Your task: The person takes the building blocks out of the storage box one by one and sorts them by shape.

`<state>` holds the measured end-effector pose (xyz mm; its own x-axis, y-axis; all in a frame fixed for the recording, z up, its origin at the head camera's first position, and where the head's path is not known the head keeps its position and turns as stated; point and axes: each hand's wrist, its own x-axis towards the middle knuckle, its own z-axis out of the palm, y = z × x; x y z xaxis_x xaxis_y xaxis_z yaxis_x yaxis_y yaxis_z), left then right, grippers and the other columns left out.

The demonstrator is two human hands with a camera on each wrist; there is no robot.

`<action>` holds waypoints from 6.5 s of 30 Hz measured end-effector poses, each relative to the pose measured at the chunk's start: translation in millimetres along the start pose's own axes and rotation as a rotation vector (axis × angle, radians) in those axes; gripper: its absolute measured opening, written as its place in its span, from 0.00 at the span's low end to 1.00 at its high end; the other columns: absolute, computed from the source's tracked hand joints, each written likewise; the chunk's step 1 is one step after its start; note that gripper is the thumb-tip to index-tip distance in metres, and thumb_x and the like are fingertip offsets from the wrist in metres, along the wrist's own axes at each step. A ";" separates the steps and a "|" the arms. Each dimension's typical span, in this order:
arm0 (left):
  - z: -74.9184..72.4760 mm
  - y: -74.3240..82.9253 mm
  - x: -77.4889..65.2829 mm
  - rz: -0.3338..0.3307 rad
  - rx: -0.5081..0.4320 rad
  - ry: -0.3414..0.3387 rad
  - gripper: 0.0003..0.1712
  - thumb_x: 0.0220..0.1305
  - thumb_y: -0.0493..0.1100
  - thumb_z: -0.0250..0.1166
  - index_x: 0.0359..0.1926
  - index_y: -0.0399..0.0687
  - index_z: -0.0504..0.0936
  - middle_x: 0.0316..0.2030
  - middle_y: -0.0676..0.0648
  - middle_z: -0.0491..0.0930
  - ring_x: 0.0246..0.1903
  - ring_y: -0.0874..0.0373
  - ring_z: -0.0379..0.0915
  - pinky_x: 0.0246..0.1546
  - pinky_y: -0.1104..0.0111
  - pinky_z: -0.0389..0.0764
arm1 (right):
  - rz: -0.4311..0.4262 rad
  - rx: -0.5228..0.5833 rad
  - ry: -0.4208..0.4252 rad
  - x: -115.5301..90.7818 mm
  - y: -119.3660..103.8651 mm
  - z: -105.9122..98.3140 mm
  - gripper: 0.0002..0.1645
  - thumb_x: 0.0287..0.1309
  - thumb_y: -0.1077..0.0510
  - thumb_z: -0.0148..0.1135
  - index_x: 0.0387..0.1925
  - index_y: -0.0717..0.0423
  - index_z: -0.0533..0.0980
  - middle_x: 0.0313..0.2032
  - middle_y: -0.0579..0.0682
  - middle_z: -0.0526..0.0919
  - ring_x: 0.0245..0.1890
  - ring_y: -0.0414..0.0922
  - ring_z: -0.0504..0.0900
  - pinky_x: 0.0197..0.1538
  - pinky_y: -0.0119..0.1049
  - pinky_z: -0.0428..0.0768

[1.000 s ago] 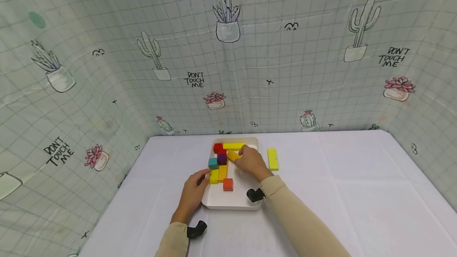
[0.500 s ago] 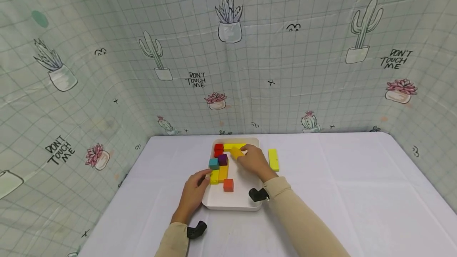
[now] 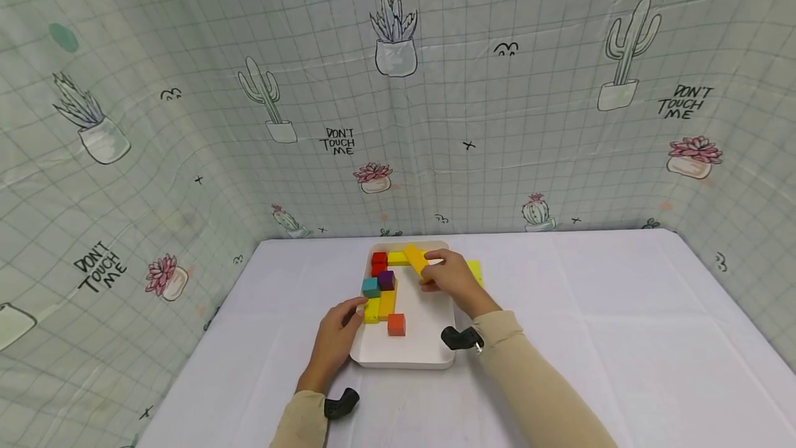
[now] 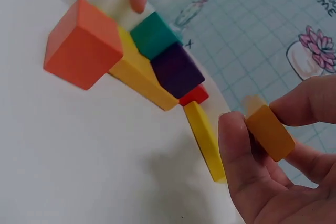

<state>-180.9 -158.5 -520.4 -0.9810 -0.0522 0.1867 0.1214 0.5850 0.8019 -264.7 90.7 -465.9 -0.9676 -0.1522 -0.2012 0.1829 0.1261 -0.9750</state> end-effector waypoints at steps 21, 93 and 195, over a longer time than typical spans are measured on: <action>-1.3 2.8 -1.1 0.014 -0.009 -0.003 0.16 0.74 0.43 0.58 0.59 0.54 0.83 0.58 0.49 0.80 0.58 0.49 0.72 0.63 0.48 0.70 | 0.059 0.223 -0.005 -26.9 -2.6 -20.7 0.37 0.63 0.68 0.61 0.70 0.72 0.60 0.58 0.70 0.72 0.50 0.58 0.83 0.49 0.40 0.84; 1.8 3.5 -3.3 -0.003 0.004 -0.005 0.17 0.73 0.43 0.59 0.59 0.54 0.83 0.58 0.48 0.80 0.59 0.48 0.72 0.63 0.48 0.69 | -0.032 0.234 0.086 -71.4 37.9 -91.9 0.34 0.70 0.61 0.56 0.70 0.71 0.57 0.48 0.56 0.78 0.41 0.45 0.82 0.47 0.36 0.84; -0.7 3.4 -3.7 -0.040 -0.008 -0.002 0.17 0.73 0.44 0.58 0.59 0.56 0.83 0.58 0.50 0.80 0.58 0.51 0.72 0.64 0.51 0.70 | 0.083 -0.480 0.131 -18.8 41.3 -115.1 0.26 0.68 0.56 0.54 0.59 0.70 0.71 0.39 0.59 0.80 0.30 0.45 0.79 0.34 0.34 0.83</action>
<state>-176.7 -156.9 -517.9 -0.9855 -0.0738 0.1530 0.0832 0.5757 0.8134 -259.0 211.7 -491.5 -0.9725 -0.0025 -0.2328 0.1893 0.5735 -0.7970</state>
